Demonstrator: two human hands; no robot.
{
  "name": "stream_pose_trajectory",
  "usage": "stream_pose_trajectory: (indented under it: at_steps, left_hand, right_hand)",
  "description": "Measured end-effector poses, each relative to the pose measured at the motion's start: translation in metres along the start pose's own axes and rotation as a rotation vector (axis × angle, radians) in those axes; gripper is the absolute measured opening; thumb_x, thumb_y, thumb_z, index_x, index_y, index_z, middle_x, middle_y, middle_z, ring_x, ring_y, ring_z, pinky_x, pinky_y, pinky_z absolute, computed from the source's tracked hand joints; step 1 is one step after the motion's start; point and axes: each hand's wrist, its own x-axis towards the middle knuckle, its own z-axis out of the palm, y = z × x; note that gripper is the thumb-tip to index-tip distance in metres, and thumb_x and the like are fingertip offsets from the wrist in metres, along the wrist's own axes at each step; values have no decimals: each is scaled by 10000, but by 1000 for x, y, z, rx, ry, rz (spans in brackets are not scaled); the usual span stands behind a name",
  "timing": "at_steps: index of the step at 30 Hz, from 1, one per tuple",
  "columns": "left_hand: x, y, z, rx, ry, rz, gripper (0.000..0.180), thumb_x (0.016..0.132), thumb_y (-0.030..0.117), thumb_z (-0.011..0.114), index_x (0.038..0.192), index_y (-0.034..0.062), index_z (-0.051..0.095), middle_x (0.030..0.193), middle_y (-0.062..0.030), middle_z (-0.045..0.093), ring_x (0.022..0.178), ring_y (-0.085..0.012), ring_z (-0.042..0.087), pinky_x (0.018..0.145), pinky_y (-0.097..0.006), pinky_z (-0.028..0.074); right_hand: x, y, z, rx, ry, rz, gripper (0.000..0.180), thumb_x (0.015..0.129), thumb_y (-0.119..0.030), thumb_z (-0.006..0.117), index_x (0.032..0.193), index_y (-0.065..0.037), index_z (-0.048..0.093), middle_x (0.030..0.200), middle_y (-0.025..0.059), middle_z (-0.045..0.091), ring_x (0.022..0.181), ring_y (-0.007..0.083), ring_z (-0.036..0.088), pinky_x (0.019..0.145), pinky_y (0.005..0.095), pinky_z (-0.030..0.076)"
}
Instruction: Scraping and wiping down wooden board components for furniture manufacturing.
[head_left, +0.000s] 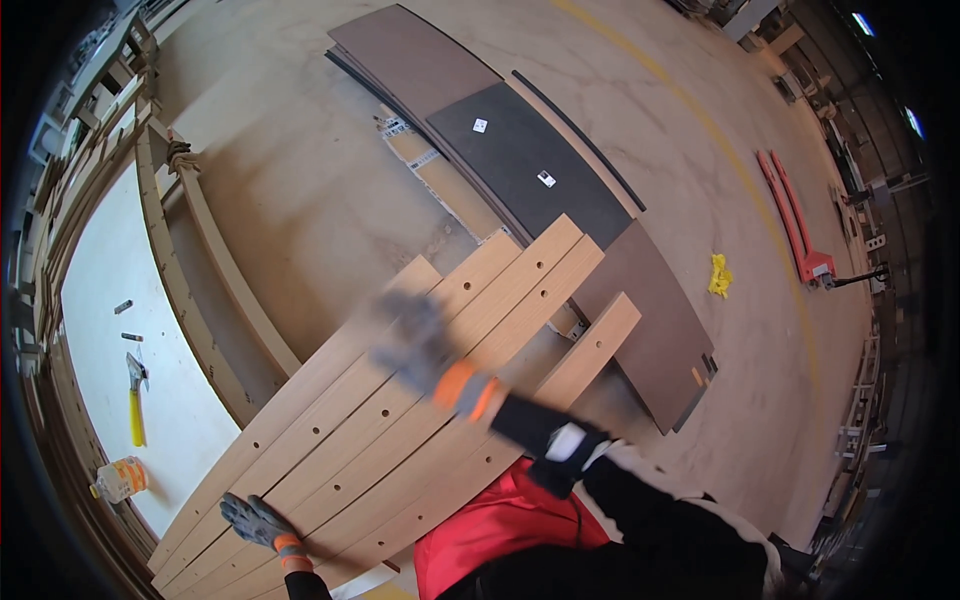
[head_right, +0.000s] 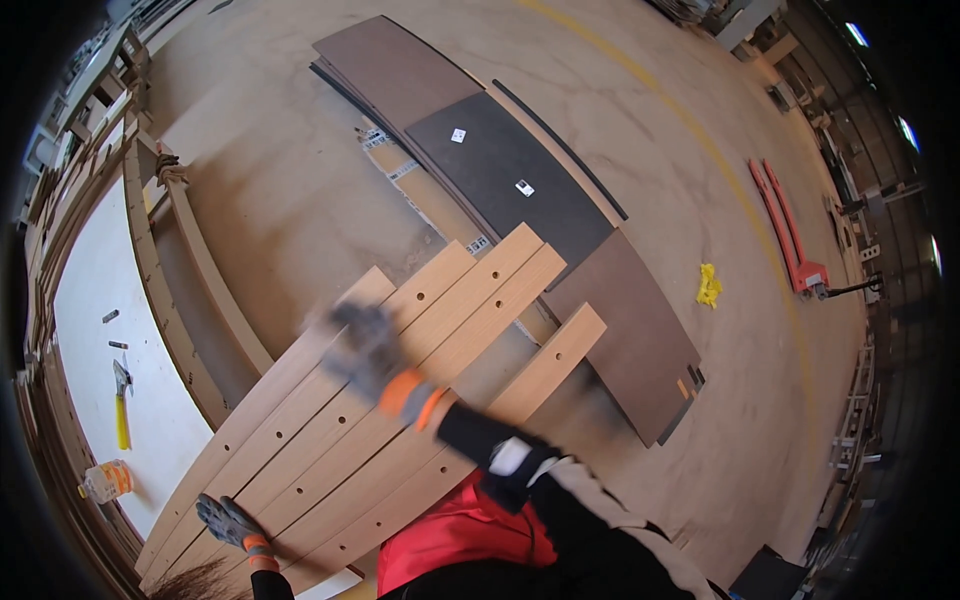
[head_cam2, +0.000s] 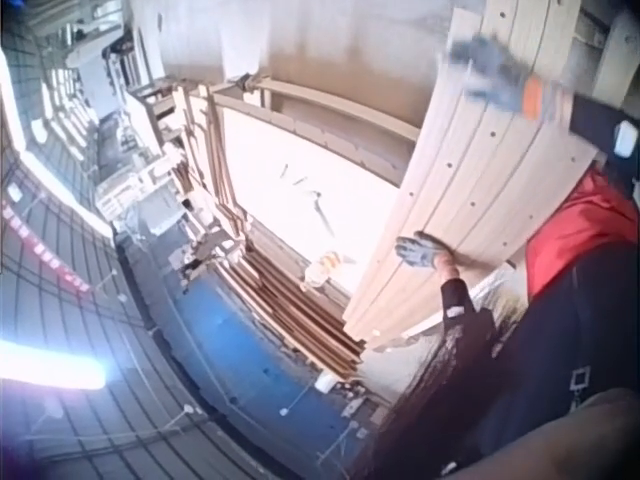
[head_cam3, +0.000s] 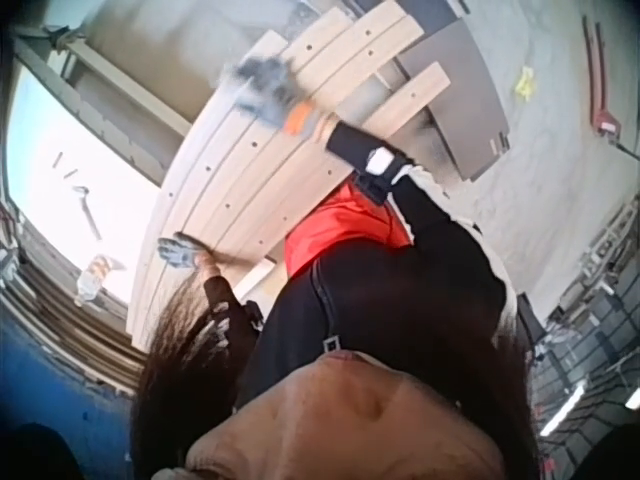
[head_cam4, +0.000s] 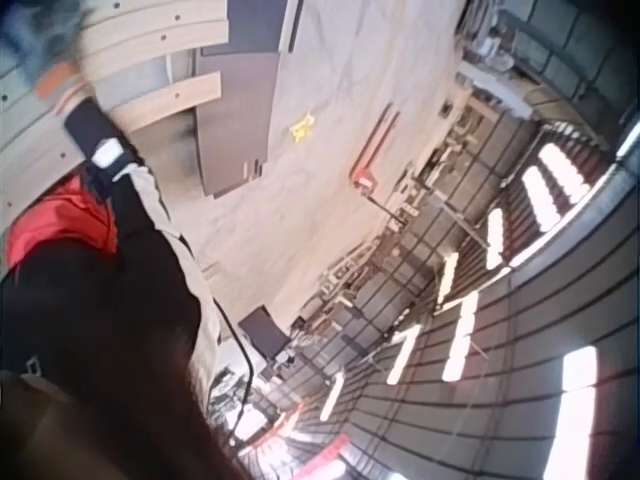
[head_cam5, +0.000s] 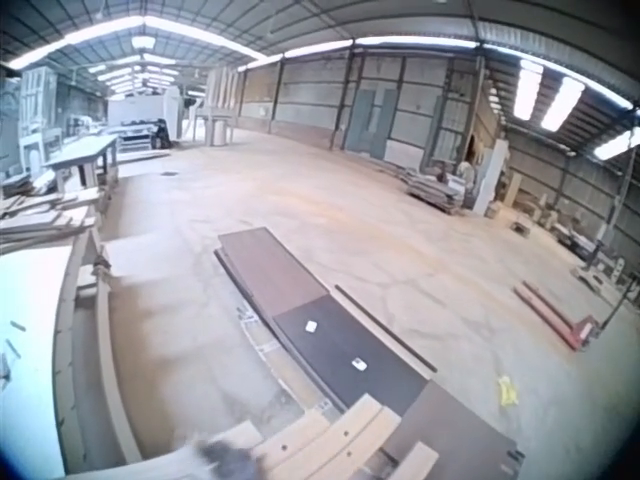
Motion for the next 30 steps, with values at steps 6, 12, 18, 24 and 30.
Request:
stream_pose_trajectory:
  at_steps: [6, 12, 18, 24, 30]
  left_hand:
    - [15, 15, -13, -27, -156, 59, 582, 992, 384, 400, 1477, 77, 306, 1514, -118, 333, 1403, -289, 284, 1132, -407, 211]
    - [69, -10, 23, 73, -102, -24, 552, 1011, 416, 293, 1520, 218, 212, 1585, -5, 186, 1459, -222, 162, 1117, -450, 191]
    - [68, 9, 14, 137, -166, -39, 553, 1013, 398, 286, 1525, 214, 187, 1592, 10, 158, 1463, -209, 147, 1118, -426, 194]
    - [70, 12, 17, 83, -156, -29, 551, 1011, 382, 293, 1523, 202, 199, 1589, 6, 171, 1459, -211, 159, 1118, -415, 197]
    - [72, -5, 17, 159, -138, -40, 553, 1004, 379, 307, 1521, 212, 206, 1587, 7, 178, 1458, -205, 164, 1116, -423, 197]
  right_hand:
    - [-34, -146, 83, 183, -519, -266, 541, 845, -383, 553, 1340, -182, 462, 1387, 108, 404, 1333, 331, 309, 1108, 569, 185]
    - [43, -16, 43, -43, -331, 134, 301, 841, -265, 545, 1116, -147, 579, 1100, 49, 560, 1022, 229, 521, 905, 420, 389]
    - [2, 58, -34, -528, -38, 350, 491, 883, -366, 580, 1278, -80, 519, 1279, 135, 524, 1220, 280, 444, 1014, 468, 310]
    - [-31, -121, 45, 39, -158, -211, 372, 845, -348, 535, 1145, -127, 536, 1096, 96, 514, 1046, 270, 477, 918, 476, 364]
    - [0, -1, -42, -478, -299, 53, 477, 859, -226, 551, 1319, -123, 478, 1025, 93, 559, 988, 257, 530, 895, 442, 374]
